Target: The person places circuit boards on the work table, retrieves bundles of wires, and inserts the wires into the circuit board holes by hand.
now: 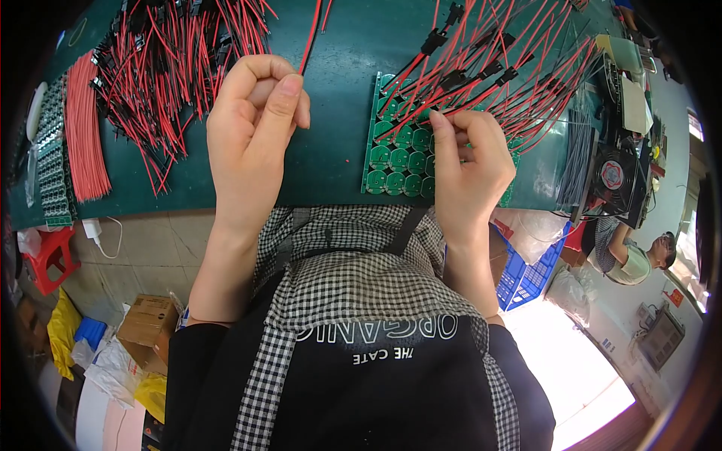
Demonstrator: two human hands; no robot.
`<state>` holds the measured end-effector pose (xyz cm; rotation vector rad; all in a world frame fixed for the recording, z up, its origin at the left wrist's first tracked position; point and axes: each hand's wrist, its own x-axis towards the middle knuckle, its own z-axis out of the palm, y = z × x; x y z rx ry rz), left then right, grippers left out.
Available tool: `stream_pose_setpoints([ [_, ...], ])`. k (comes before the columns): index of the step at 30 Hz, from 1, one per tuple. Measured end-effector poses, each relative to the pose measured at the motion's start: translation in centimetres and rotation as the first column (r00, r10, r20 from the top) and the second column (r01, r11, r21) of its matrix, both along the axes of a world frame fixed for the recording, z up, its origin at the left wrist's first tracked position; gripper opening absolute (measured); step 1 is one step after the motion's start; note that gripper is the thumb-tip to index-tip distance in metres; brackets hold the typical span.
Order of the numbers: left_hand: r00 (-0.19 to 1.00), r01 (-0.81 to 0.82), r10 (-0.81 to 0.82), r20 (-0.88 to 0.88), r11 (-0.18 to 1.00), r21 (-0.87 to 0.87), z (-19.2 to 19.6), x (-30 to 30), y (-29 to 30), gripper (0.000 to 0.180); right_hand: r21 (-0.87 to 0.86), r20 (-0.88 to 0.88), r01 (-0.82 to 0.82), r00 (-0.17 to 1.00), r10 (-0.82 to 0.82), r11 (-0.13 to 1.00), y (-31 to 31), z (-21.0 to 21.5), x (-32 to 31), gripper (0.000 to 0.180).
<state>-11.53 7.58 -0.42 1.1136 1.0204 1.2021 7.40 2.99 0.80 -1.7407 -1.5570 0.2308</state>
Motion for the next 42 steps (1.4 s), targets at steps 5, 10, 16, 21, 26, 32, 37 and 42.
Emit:
stream_pose_setpoints([
  [5, 1.000, 0.004, -0.004, 0.003, 1.000, 0.004, 0.0, 0.0, 0.0, 0.009, 0.052, 0.069, -0.045, 0.997, 0.041, 0.998, 0.1, -0.5, 0.6, 0.011],
  [10, 1.000, 0.008, -0.008, -0.006, 1.000, 0.009, 0.0, -0.2, -0.1, 0.008, -0.082, -0.082, 0.005, 0.997, -0.011, 0.997, -0.1, 0.5, -0.1, 0.011],
  [16, 0.995, 0.083, -0.085, 0.043, 0.995, 0.050, 0.8, 0.9, -1.3, 0.006, -0.047, -0.047, -0.030, 0.999, 0.027, 0.998, 0.0, 0.5, 0.2, 0.007],
  [21, 0.969, 0.229, -0.222, -0.109, 0.972, 0.053, 0.0, 2.1, -2.9, 0.006, -0.028, -0.187, -0.026, 0.982, 0.020, 0.999, -1.3, 2.1, 0.0, 0.006],
  [26, 0.928, 0.323, -0.295, -0.226, 0.941, 0.099, 0.4, 2.1, -4.0, 0.009, -0.187, -0.478, -0.040, 0.876, -0.056, 0.982, -1.7, 1.3, 0.7, 0.014],
  [32, 0.979, 0.195, -0.187, -0.086, 0.975, 0.102, -0.5, 1.3, -4.6, 0.008, -0.111, -0.417, 0.080, 0.901, -0.119, 0.991, 0.2, 1.1, -0.6, 0.014],
  [37, 0.972, 0.229, -0.223, -0.079, 0.971, 0.076, -0.5, 1.5, -4.5, 0.007, -0.108, -0.341, 0.036, 0.937, -0.071, 0.993, 0.9, 0.6, -0.6, 0.011],
  [42, 0.961, 0.263, -0.252, -0.116, 0.960, 0.092, -0.2, 1.8, -4.4, 0.008, -0.166, -0.317, 0.024, 0.945, -0.077, 0.986, -0.2, 1.4, 0.1, 0.007],
])
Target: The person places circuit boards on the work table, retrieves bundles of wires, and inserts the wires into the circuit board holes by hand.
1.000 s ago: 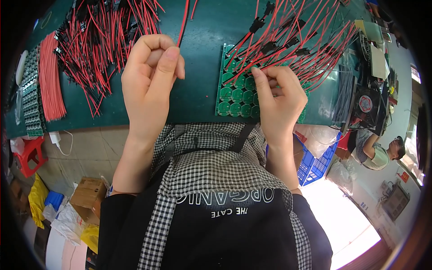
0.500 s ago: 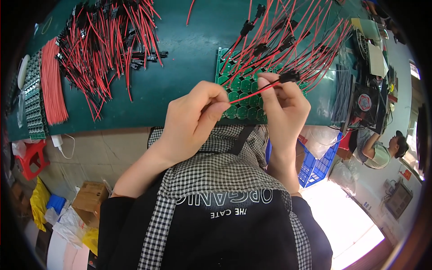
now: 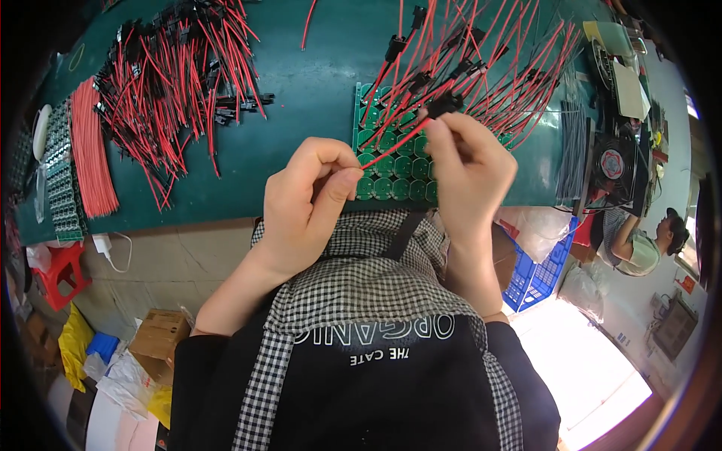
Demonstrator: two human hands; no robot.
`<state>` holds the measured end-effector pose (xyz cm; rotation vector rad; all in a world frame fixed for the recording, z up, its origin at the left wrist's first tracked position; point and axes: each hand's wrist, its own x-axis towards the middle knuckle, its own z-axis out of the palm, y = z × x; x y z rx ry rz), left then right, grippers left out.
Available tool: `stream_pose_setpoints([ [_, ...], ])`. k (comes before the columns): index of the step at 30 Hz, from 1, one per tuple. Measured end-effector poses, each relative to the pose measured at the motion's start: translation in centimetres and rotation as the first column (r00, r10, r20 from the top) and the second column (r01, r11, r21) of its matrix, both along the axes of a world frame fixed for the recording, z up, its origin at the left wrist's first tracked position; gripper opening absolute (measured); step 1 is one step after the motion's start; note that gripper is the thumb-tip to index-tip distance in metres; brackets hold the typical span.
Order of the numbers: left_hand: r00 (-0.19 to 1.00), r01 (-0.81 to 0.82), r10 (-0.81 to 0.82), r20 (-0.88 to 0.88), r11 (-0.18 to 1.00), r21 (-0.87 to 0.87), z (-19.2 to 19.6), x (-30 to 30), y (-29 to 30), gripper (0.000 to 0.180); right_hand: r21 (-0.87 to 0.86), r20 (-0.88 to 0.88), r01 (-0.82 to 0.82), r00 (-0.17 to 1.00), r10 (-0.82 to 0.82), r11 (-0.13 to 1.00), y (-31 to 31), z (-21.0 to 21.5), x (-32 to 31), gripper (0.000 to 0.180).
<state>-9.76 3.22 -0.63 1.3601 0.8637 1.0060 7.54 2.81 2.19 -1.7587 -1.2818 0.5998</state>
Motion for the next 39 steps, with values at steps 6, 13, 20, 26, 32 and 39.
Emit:
stream_pose_setpoints([
  [6, 0.989, 0.076, -0.070, -0.130, 0.996, 0.044, 0.2, 0.7, 0.2, 0.008, -0.030, -0.425, -0.330, 0.859, 0.287, 0.944, -2.5, 0.9, -0.1, 0.013],
  [13, 0.987, 0.080, -0.092, -0.135, 0.993, -0.092, 0.9, 0.6, 0.2, 0.009, -0.183, -0.586, -0.174, 0.809, 0.035, 0.968, -2.7, 1.0, -0.1, 0.009],
  [20, 0.811, 0.584, -0.425, 0.402, 0.567, -0.581, 2.1, -1.5, 2.1, 0.010, 0.086, -0.377, -0.592, 0.725, 0.576, 0.802, -2.4, 1.7, 1.7, 0.010],
  [26, 0.581, 0.026, 0.347, -0.737, 0.896, 0.442, 3.7, -1.7, 7.1, 0.017, 0.043, -0.066, -0.147, 0.986, 0.150, 0.988, -1.2, -1.4, 0.4, 0.009],
  [32, 0.297, 0.184, 0.403, -0.866, 0.865, 0.466, 3.4, 0.7, 10.2, 0.024, 0.057, 0.031, -0.129, 0.991, 0.127, 0.990, -1.2, -2.1, -0.7, 0.010],
  [39, 0.312, 0.172, 0.414, -0.855, 0.861, 0.480, 2.9, 0.1, 10.2, 0.009, 0.044, 0.095, -0.146, 0.985, 0.141, 0.988, -1.1, -1.9, -0.9, 0.011],
])
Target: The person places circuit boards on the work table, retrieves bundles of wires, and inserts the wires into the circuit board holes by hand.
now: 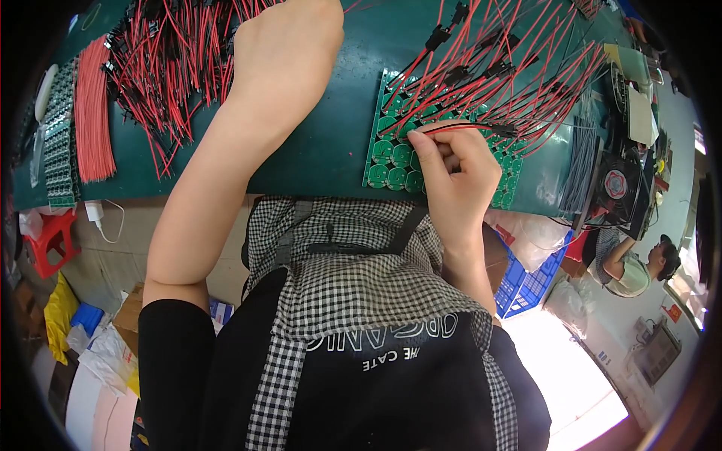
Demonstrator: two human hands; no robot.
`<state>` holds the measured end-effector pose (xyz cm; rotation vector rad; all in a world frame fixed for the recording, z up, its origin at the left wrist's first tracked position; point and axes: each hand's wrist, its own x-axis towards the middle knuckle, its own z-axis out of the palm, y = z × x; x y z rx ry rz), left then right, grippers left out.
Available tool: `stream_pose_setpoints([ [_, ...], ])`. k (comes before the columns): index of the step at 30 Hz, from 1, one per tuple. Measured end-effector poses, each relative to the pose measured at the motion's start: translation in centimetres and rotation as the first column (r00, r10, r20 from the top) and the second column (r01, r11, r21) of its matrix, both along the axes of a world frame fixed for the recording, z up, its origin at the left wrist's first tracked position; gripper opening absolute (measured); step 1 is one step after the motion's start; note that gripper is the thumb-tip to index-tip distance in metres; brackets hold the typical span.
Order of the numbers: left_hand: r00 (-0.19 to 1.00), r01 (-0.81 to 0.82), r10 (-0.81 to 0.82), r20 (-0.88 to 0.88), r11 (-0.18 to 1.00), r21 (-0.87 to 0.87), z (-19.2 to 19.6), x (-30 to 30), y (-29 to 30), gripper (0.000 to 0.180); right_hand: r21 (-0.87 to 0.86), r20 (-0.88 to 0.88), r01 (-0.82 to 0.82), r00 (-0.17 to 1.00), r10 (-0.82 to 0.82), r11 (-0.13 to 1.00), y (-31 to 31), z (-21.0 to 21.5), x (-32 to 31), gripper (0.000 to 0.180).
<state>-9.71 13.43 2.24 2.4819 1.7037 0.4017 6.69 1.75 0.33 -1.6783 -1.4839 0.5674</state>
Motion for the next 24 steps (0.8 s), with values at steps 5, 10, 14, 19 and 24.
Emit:
stream_pose_setpoints([
  [5, 0.916, -0.034, 0.101, 0.388, 0.984, -0.176, 1.3, -1.1, 0.0, 0.019, 0.050, 0.095, 0.013, 0.995, -0.018, 0.999, -0.2, -0.4, 0.0, 0.012],
  [10, 0.547, 0.032, 0.234, 0.804, 0.953, -0.300, -0.7, -3.7, -0.6, 0.008, 0.098, 0.065, 0.021, 0.998, -0.028, 0.995, -0.2, -0.8, -0.3, 0.012],
  [14, 0.264, 0.157, 0.256, 0.930, 0.940, -0.303, -1.6, -4.7, -2.4, 0.015, 0.113, 0.149, -0.035, 0.989, 0.018, 0.993, 0.0, -0.4, -0.4, 0.013],
  [19, 0.002, 0.234, 0.250, 0.968, 0.941, -0.244, -1.2, -4.0, -5.4, 0.032, 0.031, 0.136, -0.036, 0.990, 0.032, 0.999, 0.1, 0.6, -0.6, 0.014],
  [24, 0.020, 0.306, 0.222, 0.975, 0.927, -0.217, -1.0, -2.8, -7.6, 0.037, 0.007, 0.130, -0.092, 0.987, 0.090, 0.996, 0.4, 0.7, -0.2, 0.011],
])
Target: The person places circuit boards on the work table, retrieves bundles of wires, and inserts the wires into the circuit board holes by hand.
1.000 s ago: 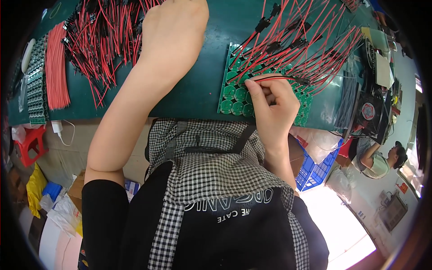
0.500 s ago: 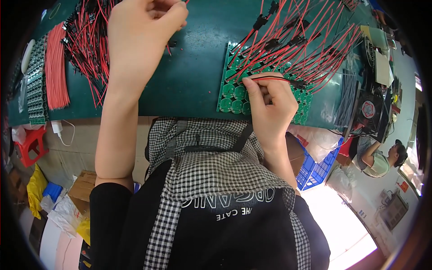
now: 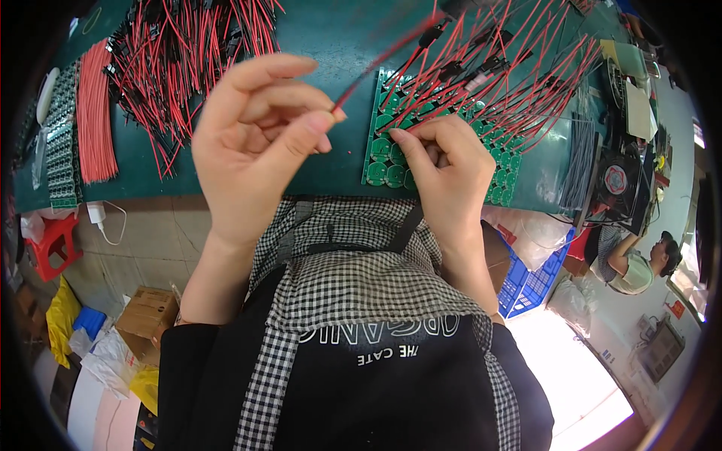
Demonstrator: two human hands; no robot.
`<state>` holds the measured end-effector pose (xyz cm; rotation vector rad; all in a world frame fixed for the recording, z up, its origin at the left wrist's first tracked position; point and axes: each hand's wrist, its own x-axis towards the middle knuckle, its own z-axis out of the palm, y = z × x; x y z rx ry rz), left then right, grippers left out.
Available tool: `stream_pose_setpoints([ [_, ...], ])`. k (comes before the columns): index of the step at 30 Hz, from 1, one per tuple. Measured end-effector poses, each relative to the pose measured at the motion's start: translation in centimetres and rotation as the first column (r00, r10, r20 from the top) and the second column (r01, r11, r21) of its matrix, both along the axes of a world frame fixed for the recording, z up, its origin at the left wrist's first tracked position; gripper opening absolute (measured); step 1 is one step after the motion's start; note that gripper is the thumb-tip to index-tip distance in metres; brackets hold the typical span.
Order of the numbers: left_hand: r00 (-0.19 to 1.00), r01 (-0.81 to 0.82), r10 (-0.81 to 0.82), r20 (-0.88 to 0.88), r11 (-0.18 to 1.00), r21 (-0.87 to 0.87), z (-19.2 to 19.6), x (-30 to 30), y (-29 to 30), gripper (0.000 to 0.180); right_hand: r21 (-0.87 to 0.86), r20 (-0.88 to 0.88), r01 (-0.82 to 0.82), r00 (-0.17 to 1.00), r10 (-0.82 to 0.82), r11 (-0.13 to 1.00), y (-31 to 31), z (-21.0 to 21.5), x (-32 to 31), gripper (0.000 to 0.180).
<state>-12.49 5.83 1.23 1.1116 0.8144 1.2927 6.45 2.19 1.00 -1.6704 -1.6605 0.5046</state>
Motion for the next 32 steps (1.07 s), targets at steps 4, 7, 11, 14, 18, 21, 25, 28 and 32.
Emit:
stream_pose_setpoints([
  [4, 0.992, 0.074, -0.066, -0.112, 0.994, 0.076, -0.4, 1.2, -1.7, 0.033, -0.056, -0.078, 0.026, 0.996, -0.030, 0.998, -0.6, 1.1, 1.0, 0.007],
  [7, 0.945, 0.195, -0.180, -0.272, 0.980, 0.032, -0.3, 1.8, -2.6, 0.035, -0.059, -0.323, -0.109, 0.943, 0.084, 0.992, -1.7, 1.8, 1.2, 0.011],
  [11, 0.958, 0.183, -0.176, -0.224, 0.983, 0.008, -1.1, 2.7, -3.1, 0.031, -0.238, -0.495, -0.155, 0.869, 0.017, 0.959, -2.5, 2.3, 0.8, 0.012],
  [14, 0.927, 0.302, -0.312, -0.209, 0.950, -0.079, -0.5, 2.5, -2.6, 0.035, -0.180, -0.524, -0.197, 0.849, 0.076, 0.964, -2.5, 1.6, 1.1, 0.012],
  [18, 0.884, 0.466, -0.449, 0.127, 0.840, -0.278, -0.7, 2.1, -2.2, 0.036, -0.119, -0.570, -0.346, 0.791, 0.222, 0.931, -2.2, 1.3, 2.2, 0.012],
  [21, 0.905, 0.404, -0.424, -0.046, 0.887, -0.222, -0.4, 2.5, -2.5, 0.029, -0.199, -0.552, -0.321, 0.817, 0.165, 0.926, -2.1, 1.7, 1.9, 0.007],
  [25, 0.554, 0.010, 0.248, -0.795, 0.953, 0.304, -0.2, 1.7, -0.7, 0.026, -0.023, -0.256, 0.087, 0.962, -0.090, 0.996, -1.1, 0.4, 1.7, 0.008],
  [28, 0.143, 0.041, 0.463, -0.875, 0.880, 0.473, -1.0, 0.2, 1.4, 0.024, -0.061, -0.217, 0.117, 0.968, -0.128, 0.991, -0.9, -0.2, 1.8, 0.009],
  [32, 0.146, 0.030, 0.399, -0.905, 0.913, 0.407, -1.0, -0.1, 1.8, 0.026, -0.083, -0.150, 0.104, 0.982, -0.116, 0.991, -0.9, -0.1, 1.7, 0.008],
])
